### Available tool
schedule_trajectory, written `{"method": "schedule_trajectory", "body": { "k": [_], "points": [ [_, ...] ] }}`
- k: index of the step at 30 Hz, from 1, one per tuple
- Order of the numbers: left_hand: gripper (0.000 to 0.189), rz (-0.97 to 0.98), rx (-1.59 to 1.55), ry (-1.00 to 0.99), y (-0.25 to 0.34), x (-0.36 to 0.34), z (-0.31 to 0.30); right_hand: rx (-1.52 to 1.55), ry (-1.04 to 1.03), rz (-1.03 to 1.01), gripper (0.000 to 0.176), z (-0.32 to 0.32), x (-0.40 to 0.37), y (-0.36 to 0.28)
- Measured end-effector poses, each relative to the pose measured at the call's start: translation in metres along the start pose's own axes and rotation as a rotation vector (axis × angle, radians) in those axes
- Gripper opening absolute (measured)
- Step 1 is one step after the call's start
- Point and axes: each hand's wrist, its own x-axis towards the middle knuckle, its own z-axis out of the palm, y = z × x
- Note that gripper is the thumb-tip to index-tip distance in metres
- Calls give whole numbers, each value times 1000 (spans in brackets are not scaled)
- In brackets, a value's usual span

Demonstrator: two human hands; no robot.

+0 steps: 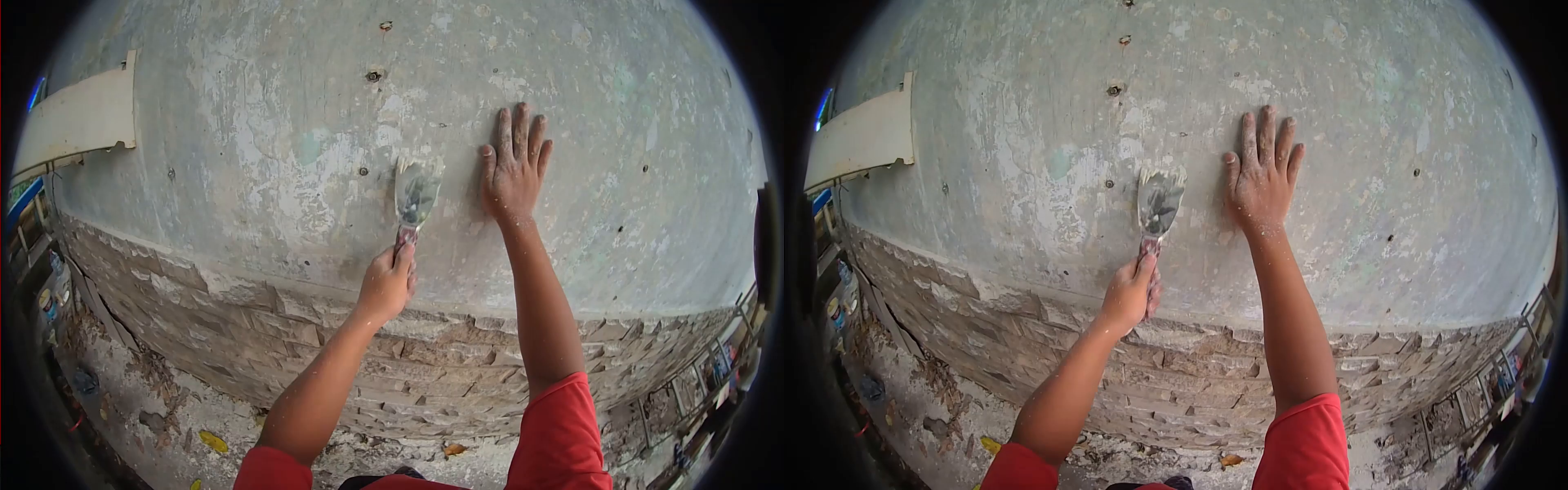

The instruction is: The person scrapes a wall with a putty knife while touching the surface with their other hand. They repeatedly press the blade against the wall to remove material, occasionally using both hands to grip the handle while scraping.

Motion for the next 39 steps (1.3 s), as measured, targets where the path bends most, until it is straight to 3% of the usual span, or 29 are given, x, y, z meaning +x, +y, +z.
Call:
{"method": "schedule_trajectory", "body": {
  "k": [3,4,8,11,14,17,21,26,33,39],
  "points": [
    [41,43,132,13,0,4,-16,-38,-2,46,56,1,-2,-11],
    [41,89,226,19,24,17,-16,-41,-4,52,56,1,-2,-13],
    [43,161,-3,43,129,52,-25,-61,-14,57,56,2,1,-12],
    [44,151,39,49,96,36,-39,-49,-37,75,57,2,-2,-17],
    [44,58,38,53,25,2,-62,15,17,146,58,6,8,-35],
    [45,-19,82,61,47,-3,-76,0,13,105,59,10,24,-60],
    [45,33,124,114,109,20,-88,-38,35,115,60,14,33,-81],
    [45,8,180,175,76,5,-116,-4,51,101,61,12,32,-80],
    [47,160,243,137,117,37,-100,-17,63,102,63,14,33,-81],
    [49,112,333,180,97,28,-116,-34,88,103,64,15,33,-83]
  ]
}}
